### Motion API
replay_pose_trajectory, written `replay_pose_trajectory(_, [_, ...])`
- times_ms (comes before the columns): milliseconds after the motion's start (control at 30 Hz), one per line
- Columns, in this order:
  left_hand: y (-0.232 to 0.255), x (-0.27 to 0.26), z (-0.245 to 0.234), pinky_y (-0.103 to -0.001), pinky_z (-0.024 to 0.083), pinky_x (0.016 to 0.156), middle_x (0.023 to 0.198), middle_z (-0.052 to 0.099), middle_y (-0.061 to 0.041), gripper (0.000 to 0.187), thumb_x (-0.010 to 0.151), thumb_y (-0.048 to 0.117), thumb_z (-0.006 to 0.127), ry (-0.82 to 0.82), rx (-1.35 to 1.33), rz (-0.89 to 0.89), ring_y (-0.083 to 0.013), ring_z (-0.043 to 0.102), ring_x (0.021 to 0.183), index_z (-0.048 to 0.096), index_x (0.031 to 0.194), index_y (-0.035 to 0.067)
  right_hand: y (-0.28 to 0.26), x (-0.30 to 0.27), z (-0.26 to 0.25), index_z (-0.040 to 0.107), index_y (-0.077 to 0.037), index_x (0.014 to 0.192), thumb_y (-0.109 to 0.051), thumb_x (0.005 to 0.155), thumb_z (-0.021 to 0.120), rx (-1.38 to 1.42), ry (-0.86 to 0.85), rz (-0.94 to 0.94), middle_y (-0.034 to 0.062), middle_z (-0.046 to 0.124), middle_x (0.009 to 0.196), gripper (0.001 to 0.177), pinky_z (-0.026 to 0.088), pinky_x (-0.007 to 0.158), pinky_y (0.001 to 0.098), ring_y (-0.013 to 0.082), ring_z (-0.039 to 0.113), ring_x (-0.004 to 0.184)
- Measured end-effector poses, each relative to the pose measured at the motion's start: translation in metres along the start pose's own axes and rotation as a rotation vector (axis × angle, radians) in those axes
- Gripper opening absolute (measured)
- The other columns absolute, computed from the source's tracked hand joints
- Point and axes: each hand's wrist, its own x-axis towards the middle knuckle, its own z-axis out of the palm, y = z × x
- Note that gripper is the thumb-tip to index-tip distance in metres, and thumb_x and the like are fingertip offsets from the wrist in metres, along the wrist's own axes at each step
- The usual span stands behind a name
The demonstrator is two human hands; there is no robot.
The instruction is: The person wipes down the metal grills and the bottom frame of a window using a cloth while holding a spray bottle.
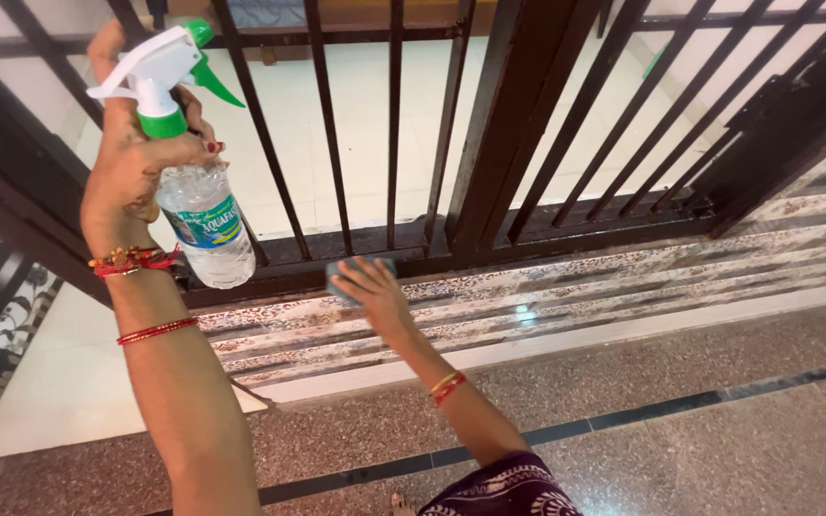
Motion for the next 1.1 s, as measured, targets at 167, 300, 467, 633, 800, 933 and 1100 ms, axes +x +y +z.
replay_pose_trajectory(167, [-0.006,0.000,-0.007,-0.045,0.064,0.079,0.094,0.055,-0.010,0.118,0.075,-0.029,0.060,-0.024,-0.051,0.004,-0.0252,0.066,0.088,0.013,0.169,0.027,0.027,-0.021,-0.058,0.066,-0.018,0.135,0.022,0.083,0.057,0.104,0.093,0.159,0.0011,0.054,0.153,0.066,0.027,0.121,0.0407,0.0241,0.042,0.148])
replay_pose_trajectory(300, [-0.003,0.001,-0.005,-0.046,0.064,0.076,0.094,0.055,-0.010,0.120,0.073,-0.028,0.060,-0.022,-0.058,-0.009,-0.0261,0.066,0.087,0.011,0.168,0.027,0.031,-0.002,-0.131,0.074,-0.016,0.123,0.016,0.096,0.047,0.721,0.457,0.405,0.0083,0.069,0.138,0.049,0.054,0.108,0.0376,0.0269,0.062,0.137])
replay_pose_trajectory(467, [0.004,-0.003,0.002,-0.046,0.065,0.078,0.093,0.056,-0.010,0.110,0.073,-0.025,0.061,-0.008,-0.083,-0.020,-0.0271,0.069,0.089,0.018,0.164,0.019,0.050,0.062,-0.246,0.064,-0.016,0.136,-0.003,0.106,0.057,0.318,0.903,0.205,0.0074,0.064,0.145,0.033,0.061,0.096,0.0381,0.0274,0.062,0.136])
replay_pose_trajectory(633, [0.012,-0.005,0.007,-0.045,0.065,0.078,0.095,0.056,-0.008,0.090,0.071,-0.023,0.061,0.041,-0.012,-0.045,-0.0250,0.069,0.089,0.038,0.154,0.003,0.090,0.151,-0.284,0.061,-0.018,0.147,-0.004,0.107,0.063,-0.190,0.854,-0.005,0.0032,0.042,0.163,0.043,0.019,0.130,0.0472,0.0263,0.030,0.155])
replay_pose_trajectory(800, [0.013,-0.005,0.009,-0.044,0.063,0.078,0.095,0.056,-0.009,0.091,0.072,-0.023,0.061,0.030,-0.013,-0.032,-0.0257,0.069,0.089,0.038,0.156,0.003,0.127,0.180,-0.241,0.068,-0.015,0.139,0.005,0.092,0.065,-0.520,0.688,-0.086,0.0050,0.027,0.167,0.051,0.002,0.133,0.0553,0.0337,0.007,0.157])
replay_pose_trajectory(933, [0.019,-0.006,0.014,-0.044,0.062,0.076,0.095,0.057,-0.009,0.090,0.073,-0.020,0.062,0.081,-0.027,-0.095,-0.0246,0.069,0.088,0.039,0.156,0.004,0.128,0.141,-0.191,0.072,-0.015,0.126,-0.004,0.104,0.068,-0.599,0.641,-0.072,0.0001,0.022,0.172,0.024,0.002,0.135,0.0527,0.0258,0.011,0.162])
replay_pose_trajectory(1100, [0.025,-0.006,0.022,-0.045,0.063,0.075,0.094,0.057,-0.008,0.090,0.072,-0.019,0.061,0.080,-0.086,-0.091,-0.0248,0.068,0.083,0.040,0.156,0.006,0.130,0.066,-0.129,0.075,-0.014,0.116,-0.007,0.101,0.069,-0.504,0.480,-0.016,-0.0021,0.027,0.170,0.018,0.001,0.132,0.0516,0.0225,0.016,0.160])
